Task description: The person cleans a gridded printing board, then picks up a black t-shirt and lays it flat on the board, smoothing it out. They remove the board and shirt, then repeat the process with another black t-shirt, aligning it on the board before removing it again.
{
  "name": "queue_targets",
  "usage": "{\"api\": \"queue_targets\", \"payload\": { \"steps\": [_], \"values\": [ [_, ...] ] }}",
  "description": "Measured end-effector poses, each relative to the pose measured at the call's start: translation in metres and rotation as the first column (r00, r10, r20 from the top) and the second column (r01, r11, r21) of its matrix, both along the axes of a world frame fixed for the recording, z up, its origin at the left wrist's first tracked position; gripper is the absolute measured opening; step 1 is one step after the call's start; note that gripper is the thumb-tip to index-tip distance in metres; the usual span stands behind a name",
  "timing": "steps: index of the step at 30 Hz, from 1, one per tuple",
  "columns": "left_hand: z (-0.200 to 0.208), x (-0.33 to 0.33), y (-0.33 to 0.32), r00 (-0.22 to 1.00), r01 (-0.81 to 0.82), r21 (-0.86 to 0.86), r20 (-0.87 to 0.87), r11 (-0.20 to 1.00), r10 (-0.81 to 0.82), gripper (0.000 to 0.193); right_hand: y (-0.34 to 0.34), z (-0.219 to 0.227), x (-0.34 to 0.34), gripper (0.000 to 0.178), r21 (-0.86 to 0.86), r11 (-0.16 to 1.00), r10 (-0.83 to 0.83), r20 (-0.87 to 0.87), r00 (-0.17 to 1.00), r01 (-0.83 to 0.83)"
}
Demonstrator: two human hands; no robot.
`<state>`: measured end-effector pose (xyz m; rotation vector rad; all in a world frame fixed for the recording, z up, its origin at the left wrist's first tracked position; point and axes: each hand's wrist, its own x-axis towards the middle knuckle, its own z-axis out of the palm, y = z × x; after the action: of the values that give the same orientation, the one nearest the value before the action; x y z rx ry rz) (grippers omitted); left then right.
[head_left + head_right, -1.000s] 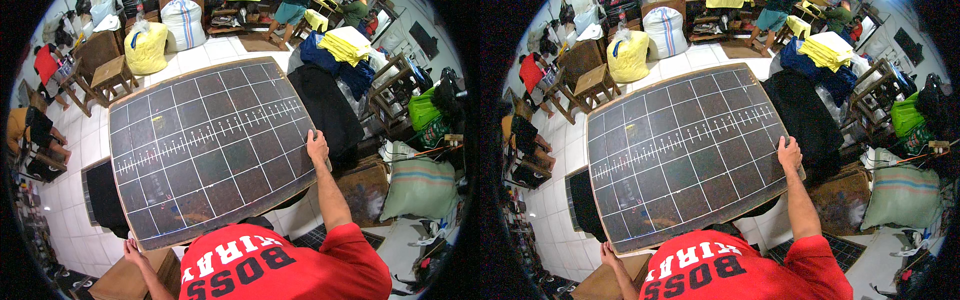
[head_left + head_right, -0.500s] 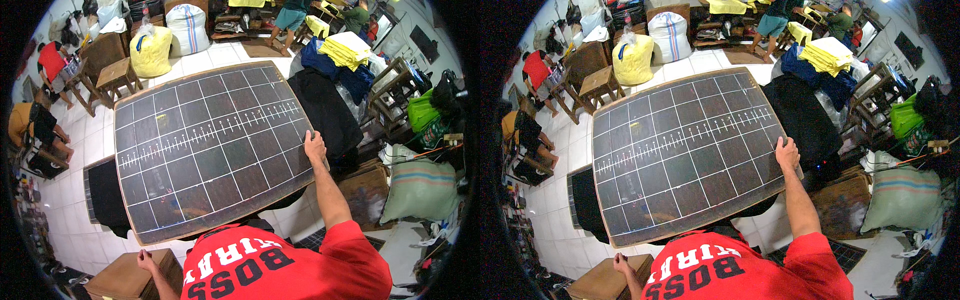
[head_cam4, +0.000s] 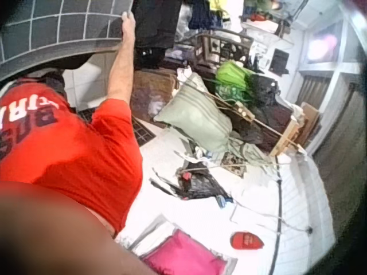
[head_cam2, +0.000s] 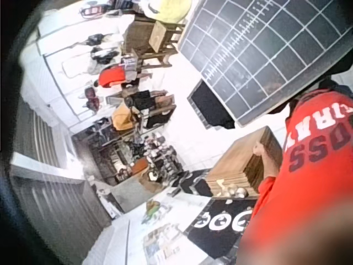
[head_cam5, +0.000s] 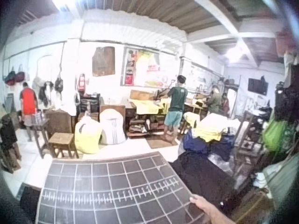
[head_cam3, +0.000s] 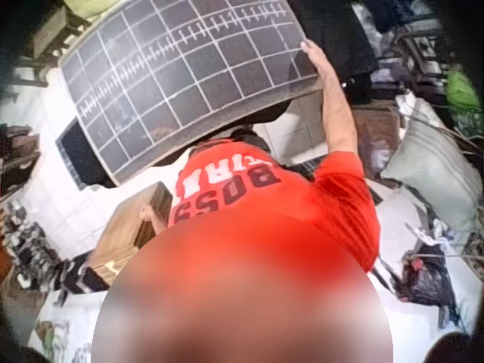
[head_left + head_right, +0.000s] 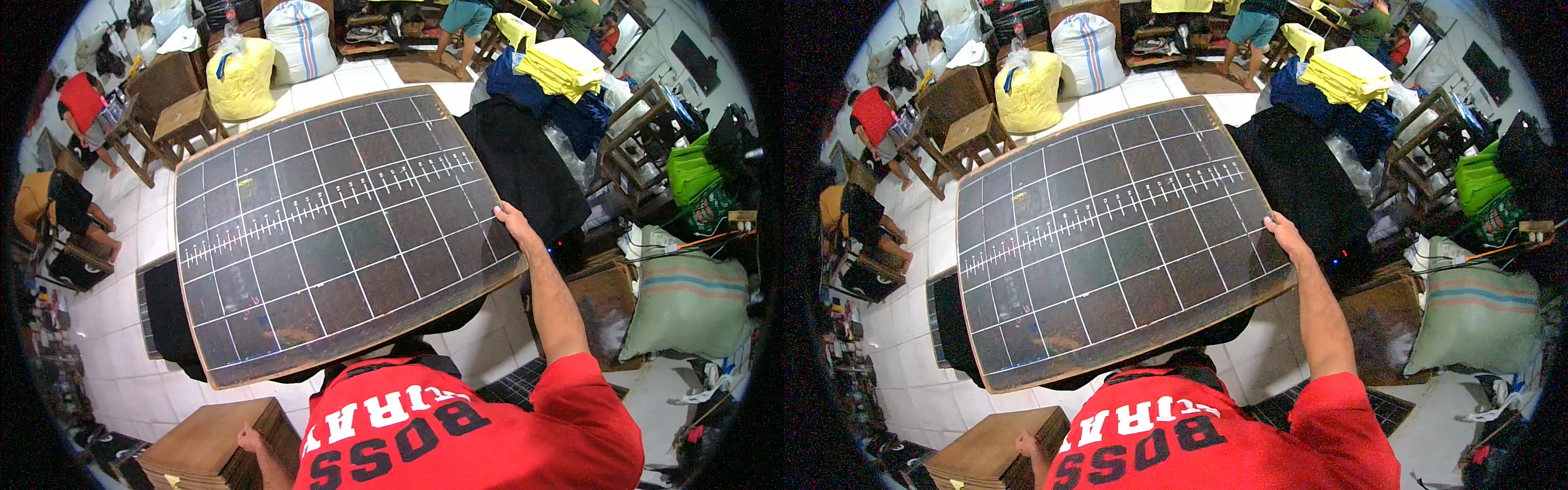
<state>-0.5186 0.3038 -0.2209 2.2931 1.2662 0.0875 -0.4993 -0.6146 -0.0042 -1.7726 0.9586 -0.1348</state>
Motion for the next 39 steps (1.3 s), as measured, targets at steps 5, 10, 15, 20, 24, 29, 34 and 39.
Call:
{"api": "queue_targets", "payload": {
  "steps": [5,10,15,20,24,29,34,39],
  "values": [
    [0.004,0.028,-0.017,0.923,-0.302,-0.328,0.136,0.895,0.361,0.022,-0.005,-0.010,-0.004,0.056,-0.102,0.991,0.084,-0.069,0.994,-0.091],
    [0.023,0.064,-0.053,0.859,-0.269,-0.529,0.245,0.805,0.449,0.040,-0.015,-0.018,-0.015,0.056,-0.025,0.977,0.215,0.138,0.967,-0.214],
    [0.056,0.088,-0.115,0.748,-0.231,-0.733,0.287,0.640,0.598,0.057,-0.013,-0.024,-0.020,0.057,-0.044,0.972,0.235,0.227,0.945,-0.231],
    [0.085,0.102,-0.190,0.741,-0.070,-0.800,0.358,0.596,0.568,0.081,-0.009,-0.028,-0.021,0.055,-0.131,0.965,0.257,0.291,0.922,-0.227],
    [0.105,0.092,-0.202,0.764,-0.086,-0.754,0.370,0.651,0.529,0.078,-0.010,-0.029,-0.020,0.056,-0.132,0.964,0.254,0.225,0.941,-0.229],
    [0.125,0.086,-0.171,0.811,-0.214,-0.534,0.370,0.818,0.454,0.074,-0.008,-0.028,-0.024,0.056,-0.145,0.963,0.259,0.242,0.935,-0.229],
    [0.151,0.123,-0.174,0.969,-0.034,0.175,0.246,0.984,-0.010,0.087,-0.006,-0.024,-0.025,0.055,-0.181,0.960,0.254,0.239,0.937,-0.214],
    [0.164,0.159,-0.265,0.988,0.127,0.771,-0.151,0.623,-0.014,0.090,-0.003,-0.019,-0.026,0.055,-0.200,0.959,0.244,0.236,0.941,-0.198]
  ]
}}
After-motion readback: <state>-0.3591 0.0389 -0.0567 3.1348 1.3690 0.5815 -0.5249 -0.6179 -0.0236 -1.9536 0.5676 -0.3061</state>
